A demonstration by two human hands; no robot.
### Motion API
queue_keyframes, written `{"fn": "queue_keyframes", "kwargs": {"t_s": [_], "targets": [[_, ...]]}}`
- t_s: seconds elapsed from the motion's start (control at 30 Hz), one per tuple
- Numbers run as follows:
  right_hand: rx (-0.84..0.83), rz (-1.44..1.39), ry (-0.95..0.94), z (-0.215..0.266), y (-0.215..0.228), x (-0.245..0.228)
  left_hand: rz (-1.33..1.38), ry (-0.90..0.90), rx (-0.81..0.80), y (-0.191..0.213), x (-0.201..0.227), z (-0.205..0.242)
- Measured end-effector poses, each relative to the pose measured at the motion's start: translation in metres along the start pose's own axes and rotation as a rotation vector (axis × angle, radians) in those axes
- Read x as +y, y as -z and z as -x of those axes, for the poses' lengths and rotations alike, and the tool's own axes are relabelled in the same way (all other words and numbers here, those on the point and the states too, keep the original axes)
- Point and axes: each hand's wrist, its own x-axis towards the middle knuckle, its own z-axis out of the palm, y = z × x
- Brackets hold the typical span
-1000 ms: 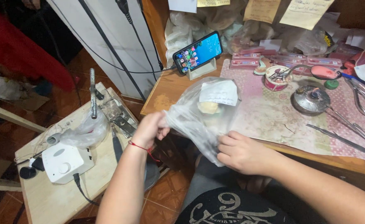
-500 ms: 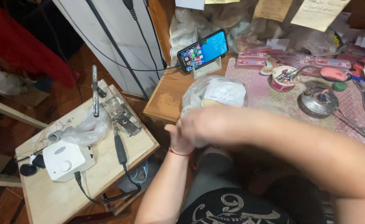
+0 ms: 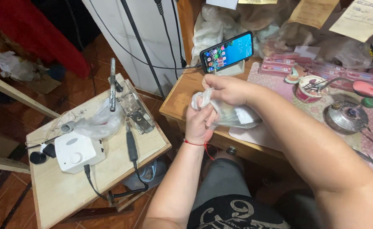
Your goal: The person works on a dental prosthesis mounted on an articulator, using a metal tool to scrape and shape the material. They then handle a pink wax-like piece, trimming it with tweezers and applying a substance with a small brush. Finally, the person places the prosthesis into a plastic bag.
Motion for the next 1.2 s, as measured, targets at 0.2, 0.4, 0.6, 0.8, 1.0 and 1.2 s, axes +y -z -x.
{"fn": "queue_keyframes", "kwargs": {"t_s": [0.2, 0.4, 0.6, 0.8, 1.0, 1.2], "targets": [[0.004, 0.017, -0.077, -0.004, 0.006, -0.016, -0.736, -0.068, 0.191, 0.023, 0.019, 0.000], [-0.049, 0.149, -0.168, -0.013, -0.005, -0.041, -1.649, -0.928, -0.113, 0.017, 0.037, -0.002], [-0.040, 0.368, -0.123, -0.004, 0.001, -0.059, -1.683, -0.926, -0.070, 0.027, 0.036, 0.004], [-0.154, 0.263, -0.105, 0.013, 0.009, -0.092, -1.570, -0.414, 0.185, 0.008, 0.051, 0.015], [-0.180, 0.501, -0.077, 0.005, -0.009, -0.060, -0.608, 0.116, 0.275, 0.017, 0.040, 0.009], [-0.061, 0.469, 0.012, 0.018, -0.004, -0.057, -0.319, 0.100, 0.196, 0.001, 0.035, 0.017]]}}
